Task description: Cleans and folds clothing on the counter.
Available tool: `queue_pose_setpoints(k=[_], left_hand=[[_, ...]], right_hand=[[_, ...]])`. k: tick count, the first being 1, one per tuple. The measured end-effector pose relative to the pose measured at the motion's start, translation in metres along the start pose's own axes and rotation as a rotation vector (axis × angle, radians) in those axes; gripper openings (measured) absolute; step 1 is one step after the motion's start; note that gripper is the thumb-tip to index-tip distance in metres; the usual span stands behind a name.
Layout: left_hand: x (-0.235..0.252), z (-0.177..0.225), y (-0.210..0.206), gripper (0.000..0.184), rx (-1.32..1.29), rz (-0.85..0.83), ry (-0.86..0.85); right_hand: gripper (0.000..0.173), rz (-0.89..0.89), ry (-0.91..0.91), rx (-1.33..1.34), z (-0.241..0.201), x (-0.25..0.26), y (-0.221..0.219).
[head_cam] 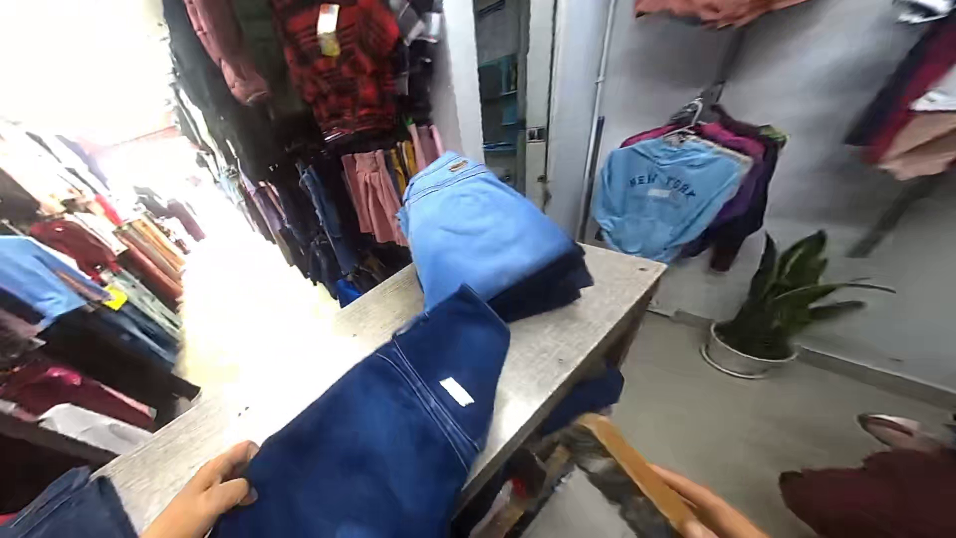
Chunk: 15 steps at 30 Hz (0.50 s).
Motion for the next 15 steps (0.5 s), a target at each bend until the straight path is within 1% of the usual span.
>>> queue_pose_setpoints(k=[1, 2, 3, 4, 5, 6, 7, 8, 9, 10, 12, 13, 15], left_hand=[[-0.012, 0.006, 0.014, 0.031, 0.194, 0.031, -0.006], [-0.022, 0.019, 0.025, 0.036, 0.364, 0.095, -0.050], [-0.031, 0.037, 0.031, 0.040, 0.495, 0.175, -0.117], [-0.039, 0.057, 0.029, 0.039, 0.580, 0.260, -0.222], [-0.045, 0.076, 0.020, 0.038, 0.601, 0.308, -0.333], [-0.046, 0.088, 0.004, 0.038, 0.550, 0.294, -0.425], [-0.041, 0.087, -0.016, 0.039, 0.445, 0.211, -0.474], [-0.032, 0.076, -0.035, 0.042, 0.350, 0.113, -0.488], [-0.022, 0.060, -0.052, 0.043, 0.314, 0.071, -0.498], [-0.015, 0.043, -0.064, 0.044, 0.346, 0.095, -0.523], [-0.011, 0.024, -0.075, 0.046, 0.483, 0.205, -0.566], [-0.010, 0.022, -0.076, 0.048, 0.516, 0.221, -0.564], [-0.012, 0.019, -0.078, 0.050, 0.538, 0.245, -0.550]], right_hand=[[0.043, -0.087, 0.087, -0.079, -0.018, 0.006, -0.026], [0.042, -0.188, 0.188, -0.163, -0.035, 0.010, -0.058], [0.042, -0.288, 0.298, -0.249, -0.049, 0.011, -0.092], [0.040, -0.381, 0.404, -0.330, -0.061, 0.007, -0.129], [0.037, -0.477, 0.497, -0.388, -0.069, -0.001, -0.167], [0.035, -0.586, 0.552, -0.426, -0.071, -0.012, -0.202], [0.034, -0.693, 0.565, -0.453, -0.068, -0.023, -0.232], [0.035, -0.777, 0.562, -0.508, -0.060, -0.032, -0.255], [0.036, -0.804, 0.585, -0.580, -0.050, -0.035, -0.267], [0.037, -0.768, 0.634, -0.645, -0.041, -0.031, -0.269], [0.039, -0.638, 0.710, -0.770, -0.028, 0.003, -0.253], [0.040, -0.548, 0.718, -0.852, -0.028, 0.030, -0.235], [0.040, -0.355, 0.677, -1.034, -0.033, 0.083, -0.178]])
Point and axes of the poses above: each hand's wrist, its own x-axis towards the middle knuckle, its own y-axis out of the back of the hand, z = x × y, the point moved 10 cm from there along x, towards the middle knuckle, and after that the axes turned 8 degrees about x, right-handed, at the moved point
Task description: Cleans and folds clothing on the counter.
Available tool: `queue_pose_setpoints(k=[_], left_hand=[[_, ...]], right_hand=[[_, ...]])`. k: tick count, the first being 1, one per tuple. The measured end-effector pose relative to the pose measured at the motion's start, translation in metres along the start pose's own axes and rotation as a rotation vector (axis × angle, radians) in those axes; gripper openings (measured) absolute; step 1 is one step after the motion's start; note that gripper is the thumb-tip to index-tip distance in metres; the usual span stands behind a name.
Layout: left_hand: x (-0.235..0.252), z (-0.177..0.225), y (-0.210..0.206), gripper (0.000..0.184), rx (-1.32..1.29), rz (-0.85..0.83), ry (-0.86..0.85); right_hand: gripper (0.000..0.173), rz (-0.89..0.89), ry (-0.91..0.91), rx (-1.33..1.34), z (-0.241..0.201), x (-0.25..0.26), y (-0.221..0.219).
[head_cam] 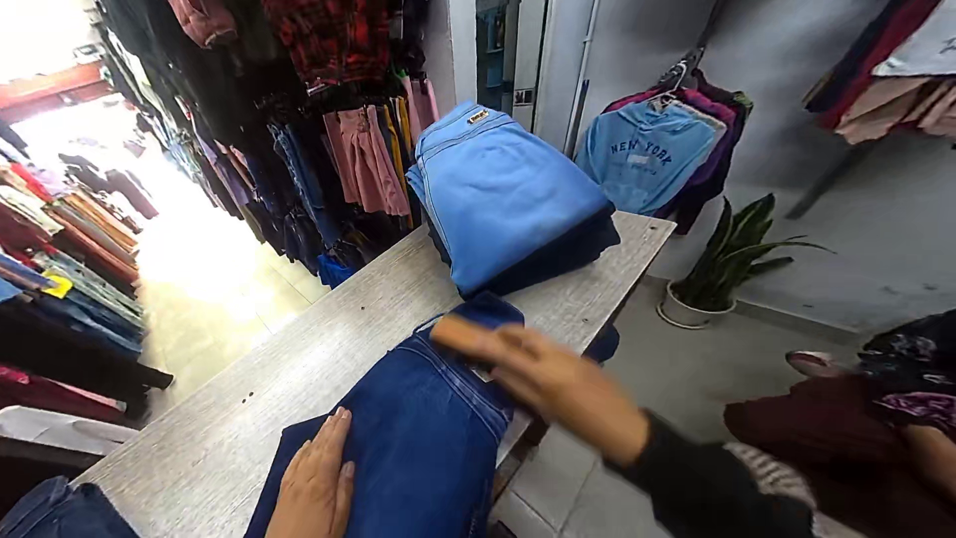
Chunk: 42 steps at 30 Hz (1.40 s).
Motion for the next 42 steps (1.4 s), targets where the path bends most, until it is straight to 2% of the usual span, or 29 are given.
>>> queue_pose_setpoints(k=[2, 3, 4, 6, 8, 9, 10, 12, 13, 14, 16, 18, 20, 21, 23, 25, 27, 28, 29, 31, 33, 34, 36, 38, 39, 42], left_hand=[[-0.003, -0.002, 0.000, 0.051, 0.019, 0.036, -0.009], [-0.001, -0.001, 0.001, 0.051, 0.037, 0.033, -0.020], [0.004, 0.002, 0.003, 0.050, 0.061, -0.004, -0.027], [0.015, 0.019, 0.013, 0.049, 0.050, -0.204, -0.004], [0.036, 0.057, 0.030, 0.044, 0.023, -0.288, -0.062], [0.044, 0.079, 0.031, 0.046, 0.035, -0.301, -0.123], [0.049, 0.100, 0.023, 0.056, 0.055, -0.341, -0.162], [0.049, 0.124, -0.020, 0.075, 0.122, -0.499, -0.171], [0.050, 0.126, -0.042, 0.072, 0.140, -0.552, -0.169], [0.055, 0.124, -0.053, 0.058, 0.115, -0.543, -0.171], [0.066, 0.107, -0.044, 0.029, -0.197, -0.465, -0.152], [0.070, 0.067, -0.011, 0.022, -0.723, -0.185, -0.064], [0.066, 0.026, 0.011, 0.015, -1.351, -0.018, 0.102], [0.064, 0.015, 0.018, 0.017, -1.589, 0.029, 0.101], [0.059, -0.003, 0.018, 0.021, -1.848, 0.113, 0.093], [0.056, -0.014, 0.007, 0.019, -1.916, 0.155, 0.123], [0.056, -0.012, 0.001, 0.022, -1.950, 0.100, 0.050], [0.056, -0.010, -0.001, 0.024, -1.968, 0.072, 0.016], [0.055, -0.009, -0.002, 0.024, -1.986, 0.052, -0.007], [0.053, -0.009, -0.003, 0.024, -1.992, 0.048, 0.003], [0.052, -0.011, -0.005, 0.024, -1.978, 0.073, 0.050], [0.053, -0.010, -0.005, 0.024, -1.970, 0.071, 0.043], [0.055, -0.007, -0.003, 0.026, -1.970, 0.053, 0.002], [0.055, -0.006, -0.002, 0.027, -1.959, 0.041, -0.008], [0.056, -0.005, -0.001, 0.027, -1.958, 0.034, -0.019], [0.055, -0.006, -0.004, 0.026, -1.911, 0.058, 0.029]], right_hand=[[0.044, 0.034, -0.145, -0.048, 0.059, -0.003, 0.027], [0.043, 0.056, -0.171, -0.042, 0.068, -0.008, 0.029], [0.042, 0.069, -0.155, -0.024, 0.058, -0.011, 0.025], [0.037, 0.020, -0.049, 0.158, -0.005, -0.019, -0.004], [0.037, -0.063, 0.041, 0.322, -0.052, -0.021, -0.024], [0.036, -0.037, 0.023, 0.309, -0.047, -0.022, -0.025], [0.035, 0.024, -0.034, 0.235, -0.022, -0.027, -0.020], [0.038, 0.119, -0.203, 0.051, 0.045, -0.047, 0.009], [0.040, 0.153, -0.277, 0.023, 0.071, -0.060, 0.029], [0.043, 0.193, -0.328, 0.037, 0.088, -0.073, 0.050], [0.047, 0.286, -0.365, 0.118, 0.087, -0.094, 0.084], [0.046, 0.359, -0.319, 0.250, 0.059, -0.109, 0.097], [0.041, 0.416, -0.250, 0.391, 0.028, -0.109, 0.094], [0.037, 0.426, -0.221, 0.449, 0.015, -0.106, 0.087], [0.032, 0.344, -0.150, 0.519, -0.014, -0.091, 0.067], [0.033, 0.141, -0.032, 0.544, -0.062, -0.068, 0.043], [0.036, -0.024, 0.108, 0.524, -0.103, -0.051, 0.018], [0.040, -0.075, 0.148, 0.477, -0.108, -0.045, 0.004], [0.041, -0.096, 0.167, 0.410, -0.098, -0.039, -0.009], [0.038, -0.029, 0.107, 0.268, -0.042, -0.026, -0.022], [0.035, 0.119, -0.036, 0.110, 0.021, -0.024, -0.005], [0.037, 0.172, -0.086, 0.092, 0.035, -0.027, 0.006], [0.035, 0.184, -0.070, 0.184, 0.020, -0.034, 0.012], [0.034, 0.072, -0.006, 0.277, -0.014, -0.043, -0.004], [0.035, 0.053, -0.001, 0.256, -0.016, -0.048, -0.007], [0.035, 0.203, -0.153, 0.036, 0.046, -0.068, 0.025]])
Point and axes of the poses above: each hand's wrist, its own x-axis towards the middle knuckle, its own y-axis out of the back of the hand, z = x × y, the point moved 10 cm from there along x, towards the middle knuckle, and after that the axes turned 8 degrees about x, right-handed, at the moved point
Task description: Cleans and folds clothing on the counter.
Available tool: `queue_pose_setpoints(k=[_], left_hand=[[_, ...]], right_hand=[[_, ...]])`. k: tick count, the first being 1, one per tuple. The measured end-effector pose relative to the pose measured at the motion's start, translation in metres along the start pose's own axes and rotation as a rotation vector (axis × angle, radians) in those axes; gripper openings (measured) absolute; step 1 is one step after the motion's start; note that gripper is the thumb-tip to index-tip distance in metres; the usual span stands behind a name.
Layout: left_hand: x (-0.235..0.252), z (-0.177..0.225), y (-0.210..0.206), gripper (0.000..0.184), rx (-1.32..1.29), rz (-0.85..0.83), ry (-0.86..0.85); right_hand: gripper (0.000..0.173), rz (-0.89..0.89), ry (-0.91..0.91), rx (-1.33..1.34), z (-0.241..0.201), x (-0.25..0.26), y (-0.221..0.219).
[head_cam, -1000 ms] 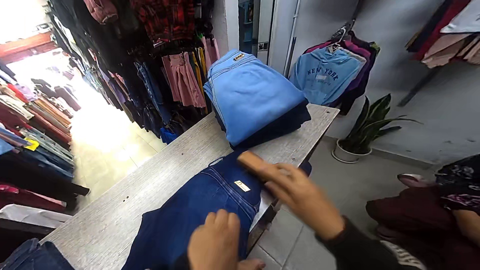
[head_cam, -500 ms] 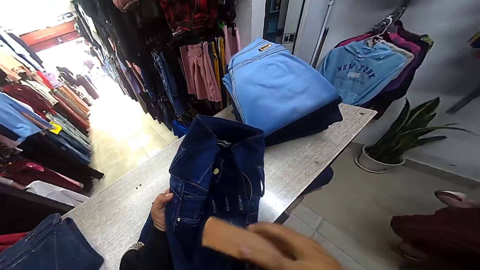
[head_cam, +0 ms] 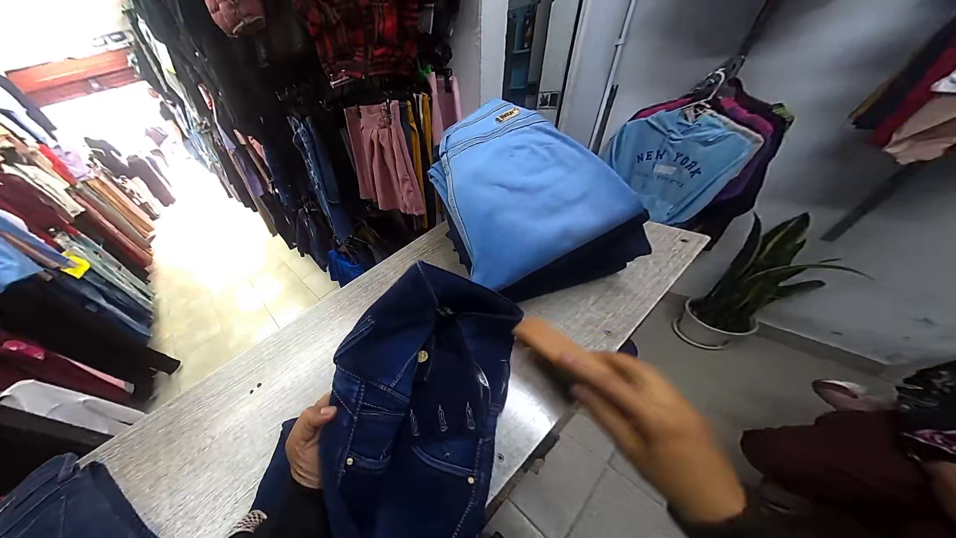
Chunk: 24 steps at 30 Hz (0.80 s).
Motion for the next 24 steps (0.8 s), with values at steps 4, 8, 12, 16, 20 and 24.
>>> queue_pose_setpoints(k=[4, 8, 12, 16, 20, 24], left_hand=[[0.009, 0.020, -0.001, 0.026, 0.564, 0.287, -0.079], [0.013, 0.039, -0.082, 0.018, 1.584, -0.054, -0.440], [0.005, -0.018, -0.108, 0.022, 2.017, -0.311, -0.370], [0.012, -0.048, -0.077, 0.058, 2.132, -0.277, -0.083], [0.018, -0.027, -0.074, 0.018, 2.022, -0.091, -0.317], [0.025, -0.006, -0.048, 0.016, 1.690, 0.020, -0.316]], right_hand=[[0.041, 0.058, -0.156, -0.072, 0.053, 0.001, 0.017], [0.040, -0.023, -0.089, 0.025, 0.042, 0.022, -0.030], [0.053, -0.128, -0.045, -0.024, 0.031, 0.047, -0.056], [0.058, -0.088, -0.078, -0.038, 0.030, 0.043, -0.045], [0.040, 0.109, -0.043, 0.051, -0.005, 0.033, -0.010], [0.031, -0.065, -0.016, 0.262, -0.049, 0.033, -0.051]])
Point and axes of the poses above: each hand's wrist, its own x-axis towards the middle knuckle, its own y-axis out of the back of the hand, z = x × y, the point moved 10 cm from there along x, towards the middle knuckle, and after that the axes turned 8 degrees about x, right-handed, at the moved point
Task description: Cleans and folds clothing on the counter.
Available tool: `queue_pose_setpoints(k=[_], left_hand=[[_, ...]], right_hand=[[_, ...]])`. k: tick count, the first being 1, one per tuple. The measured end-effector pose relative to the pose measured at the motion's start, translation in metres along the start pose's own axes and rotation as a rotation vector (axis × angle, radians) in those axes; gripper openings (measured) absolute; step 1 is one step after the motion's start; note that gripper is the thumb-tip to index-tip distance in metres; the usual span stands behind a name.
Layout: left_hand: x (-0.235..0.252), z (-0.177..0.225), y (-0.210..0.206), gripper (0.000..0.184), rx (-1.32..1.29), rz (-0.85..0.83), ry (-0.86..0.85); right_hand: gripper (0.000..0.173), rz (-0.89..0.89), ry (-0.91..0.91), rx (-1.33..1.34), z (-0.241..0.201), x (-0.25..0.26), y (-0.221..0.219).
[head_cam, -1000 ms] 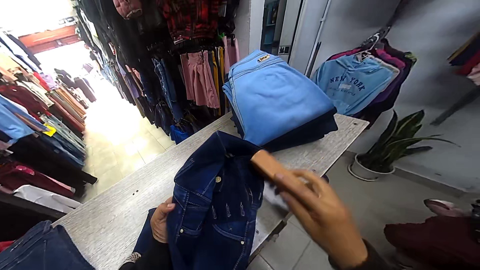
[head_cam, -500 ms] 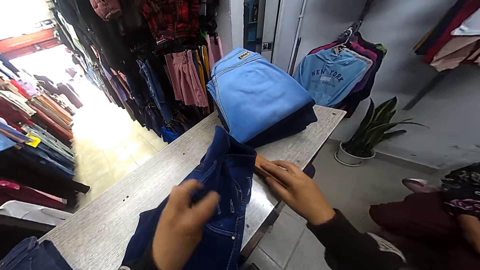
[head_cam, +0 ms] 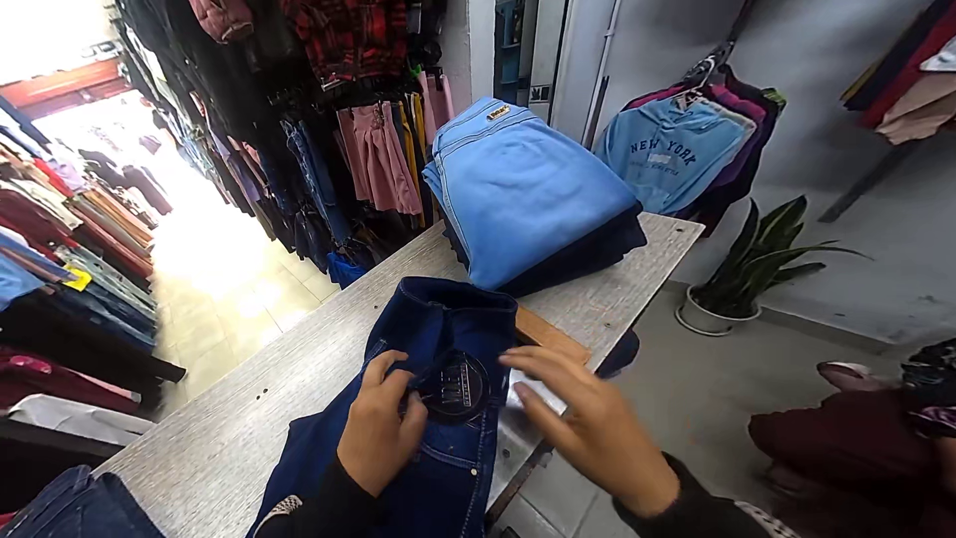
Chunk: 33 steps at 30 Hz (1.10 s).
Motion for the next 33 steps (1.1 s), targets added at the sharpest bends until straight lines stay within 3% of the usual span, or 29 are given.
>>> queue_pose_setpoints(k=[2, 5, 7, 9, 10, 12, 13, 15, 23, 27, 30, 32, 33], left_hand=[[-0.001, -0.019, 0.002, 0.016, -0.164, 0.021, 0.096], [-0.004, -0.043, 0.000, 0.020, -0.450, 0.035, 0.267], [-0.006, -0.055, -0.001, 0.021, -0.630, 0.076, 0.359], [-0.007, -0.061, -0.003, 0.021, -0.748, 0.113, 0.418], [-0.008, -0.062, -0.003, 0.021, -0.776, 0.124, 0.441], [-0.011, -0.064, -0.002, 0.022, -0.804, 0.143, 0.484], [-0.012, -0.065, -0.001, 0.022, -0.814, 0.156, 0.498], [-0.010, -0.065, 0.000, 0.022, -0.827, 0.173, 0.507], [-0.009, -0.064, -0.001, 0.022, -0.831, 0.172, 0.504], [-0.006, -0.062, 0.003, 0.021, -0.801, 0.179, 0.484], [0.006, -0.042, 0.030, 0.018, -0.613, 0.210, 0.315], [0.010, -0.014, 0.045, 0.018, -0.507, 0.188, 0.100], [0.011, 0.000, 0.044, 0.029, -0.541, 0.106, -0.004]], right_hand=[[0.039, -0.109, -0.046, 0.048, -0.003, 0.006, -0.033], [0.077, -0.234, -0.185, 0.034, 0.006, 0.010, -0.067], [0.092, -0.275, -0.182, -0.015, 0.005, 0.010, -0.078], [0.083, -0.340, -0.133, -0.033, 0.000, 0.009, -0.084], [0.068, -0.328, -0.082, -0.029, -0.003, 0.009, -0.083], [0.038, -0.171, 0.013, 0.021, -0.003, 0.009, -0.068], [0.033, -0.075, 0.010, 0.049, 0.001, 0.009, -0.057], [0.036, 0.041, -0.083, 0.059, 0.015, 0.011, -0.040], [0.041, 0.012, -0.178, 0.013, 0.020, 0.012, -0.040], [0.038, -0.056, -0.053, 0.063, 0.006, 0.011, -0.050], [0.063, -0.242, 0.130, 0.041, -0.033, 0.000, -0.075], [0.060, -0.307, 0.229, 0.091, -0.053, -0.013, -0.079], [0.052, -0.297, 0.255, 0.179, -0.058, -0.016, -0.074]])
Point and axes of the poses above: each hand's wrist, its own x-axis towards the middle knuckle, its own y-axis out of the back of the hand, z = x × y, the point moved 10 cm from there along x, towards the middle knuckle, and after that the axes turned 8 degrees about x, right-handed, at the moved point
